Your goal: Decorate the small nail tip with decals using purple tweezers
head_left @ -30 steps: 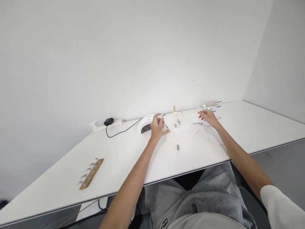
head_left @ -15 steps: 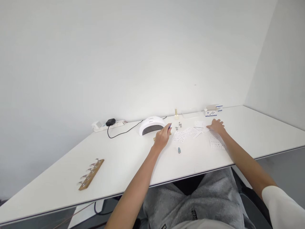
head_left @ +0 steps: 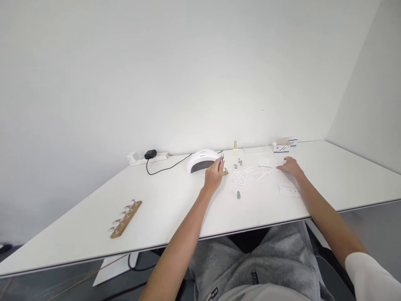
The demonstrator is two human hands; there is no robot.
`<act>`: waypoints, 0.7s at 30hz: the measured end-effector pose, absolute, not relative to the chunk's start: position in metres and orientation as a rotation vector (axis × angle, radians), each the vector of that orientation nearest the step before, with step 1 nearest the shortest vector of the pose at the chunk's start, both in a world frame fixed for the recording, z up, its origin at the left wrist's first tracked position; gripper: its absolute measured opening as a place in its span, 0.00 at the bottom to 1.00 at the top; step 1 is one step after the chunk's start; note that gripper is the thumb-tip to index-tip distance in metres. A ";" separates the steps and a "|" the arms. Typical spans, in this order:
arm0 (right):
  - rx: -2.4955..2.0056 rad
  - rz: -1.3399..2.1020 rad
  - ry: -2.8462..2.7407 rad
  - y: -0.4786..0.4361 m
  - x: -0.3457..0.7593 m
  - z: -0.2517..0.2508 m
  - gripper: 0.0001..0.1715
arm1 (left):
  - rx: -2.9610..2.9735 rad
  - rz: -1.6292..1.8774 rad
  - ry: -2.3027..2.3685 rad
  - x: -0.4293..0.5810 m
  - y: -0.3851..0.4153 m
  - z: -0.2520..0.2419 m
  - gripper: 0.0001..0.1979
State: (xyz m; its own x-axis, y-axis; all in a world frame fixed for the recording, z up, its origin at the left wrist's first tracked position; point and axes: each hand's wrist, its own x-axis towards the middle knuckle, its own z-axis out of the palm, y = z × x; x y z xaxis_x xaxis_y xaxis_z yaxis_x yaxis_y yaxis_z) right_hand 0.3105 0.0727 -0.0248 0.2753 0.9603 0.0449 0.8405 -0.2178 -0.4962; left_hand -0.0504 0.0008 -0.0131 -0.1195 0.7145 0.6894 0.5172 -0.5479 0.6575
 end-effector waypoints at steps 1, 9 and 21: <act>-2.127 0.388 -1.612 0.072 0.311 -0.024 0.45 | 1.951 1.731 1.391 -0.050 0.000 -0.012 0.11; -2.249 0.411 -1.526 0.072 0.323 -0.020 0.38 | 1.887 1.680 1.350 -0.051 -0.004 -0.007 0.09; -2.327 0.344 -1.546 0.060 0.304 -0.015 0.46 | 1.919 1.680 1.333 -0.051 -0.004 -0.006 0.09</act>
State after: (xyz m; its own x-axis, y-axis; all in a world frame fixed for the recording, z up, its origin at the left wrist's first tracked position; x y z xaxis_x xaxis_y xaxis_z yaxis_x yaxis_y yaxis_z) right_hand 0.3040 0.0599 -0.0148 0.3833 0.9234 -0.0204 0.8450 -0.3595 -0.3959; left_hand -0.0509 -0.0035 -0.0065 -0.0918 0.7593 0.6442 0.4549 -0.5435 0.7055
